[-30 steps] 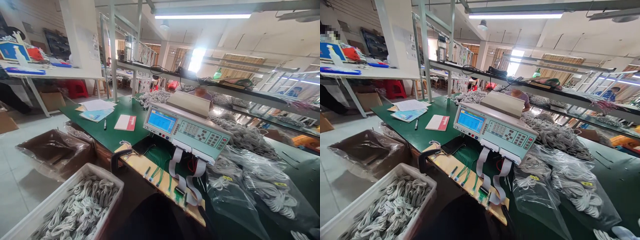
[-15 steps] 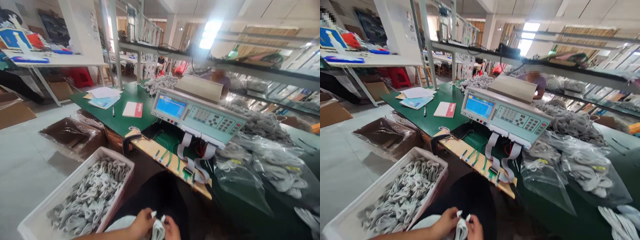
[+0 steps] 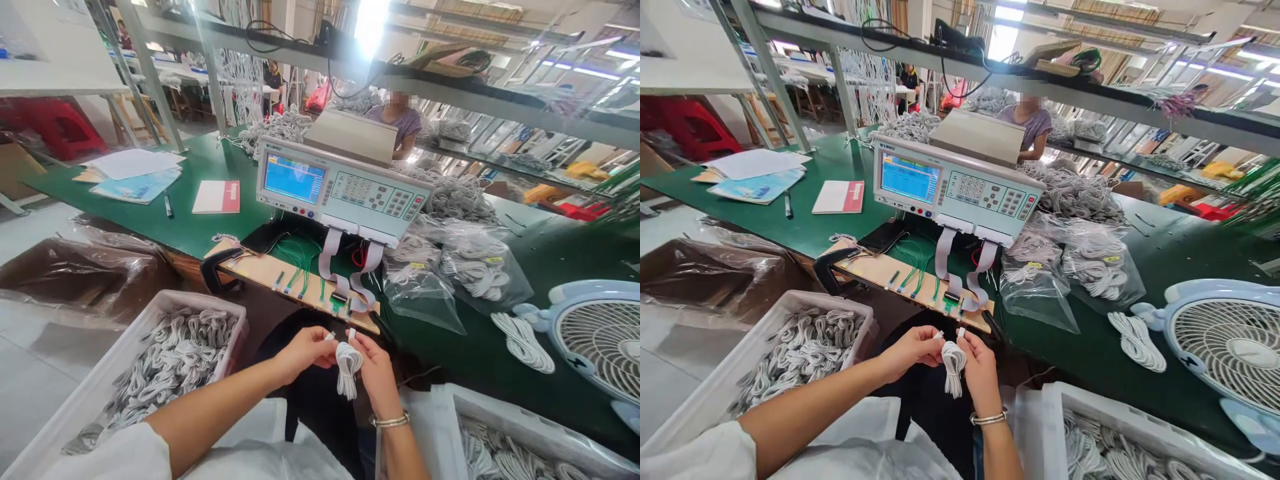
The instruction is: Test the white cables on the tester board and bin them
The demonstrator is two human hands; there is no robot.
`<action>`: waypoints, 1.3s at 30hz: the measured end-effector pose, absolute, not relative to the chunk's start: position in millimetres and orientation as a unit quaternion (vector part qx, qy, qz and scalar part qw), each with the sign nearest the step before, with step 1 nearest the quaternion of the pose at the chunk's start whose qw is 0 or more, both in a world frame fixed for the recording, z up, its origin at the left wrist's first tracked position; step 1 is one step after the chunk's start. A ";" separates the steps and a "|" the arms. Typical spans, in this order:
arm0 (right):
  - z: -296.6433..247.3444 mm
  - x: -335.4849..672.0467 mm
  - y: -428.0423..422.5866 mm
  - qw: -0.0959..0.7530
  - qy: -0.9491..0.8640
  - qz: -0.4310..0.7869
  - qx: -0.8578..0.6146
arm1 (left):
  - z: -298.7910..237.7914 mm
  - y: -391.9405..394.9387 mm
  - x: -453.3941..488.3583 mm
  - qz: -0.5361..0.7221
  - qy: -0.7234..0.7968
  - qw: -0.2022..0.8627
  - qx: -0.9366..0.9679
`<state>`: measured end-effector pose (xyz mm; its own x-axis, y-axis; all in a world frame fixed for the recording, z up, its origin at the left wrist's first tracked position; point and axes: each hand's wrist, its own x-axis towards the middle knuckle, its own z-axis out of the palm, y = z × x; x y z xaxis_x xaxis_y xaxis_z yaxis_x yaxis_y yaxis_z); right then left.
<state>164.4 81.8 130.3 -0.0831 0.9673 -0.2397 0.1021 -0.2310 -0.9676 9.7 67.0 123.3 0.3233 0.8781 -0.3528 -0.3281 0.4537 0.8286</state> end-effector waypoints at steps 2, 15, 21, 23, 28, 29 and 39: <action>127.9 164.6 87.0 0.377 -0.478 0.563 -0.559 | 122.2 73.3 8.0 0.394 0.426 0.742 0.336; 118.9 163.5 95.2 0.360 -0.508 0.551 -0.556 | 112.7 93.3 0.5 0.357 0.452 0.756 0.310; 114.8 150.3 95.8 0.419 -0.396 0.624 -0.527 | 113.8 92.8 -3.7 0.370 0.468 0.755 0.272; 112.5 147.1 96.5 0.449 -0.354 0.630 -0.526 | 114.2 92.9 -3.9 0.376 0.469 0.757 0.255; 117.1 151.5 96.7 0.441 -0.386 0.616 -0.526 | 117.0 95.2 6.0 0.419 0.488 0.723 0.253; 118.0 153.9 96.2 0.432 -0.404 0.613 -0.524 | 117.1 96.1 9.2 0.431 0.490 0.717 0.245; 112.6 159.5 76.7 0.433 -0.429 0.586 -0.534 | 110.3 89.4 37.2 0.545 0.438 0.702 0.137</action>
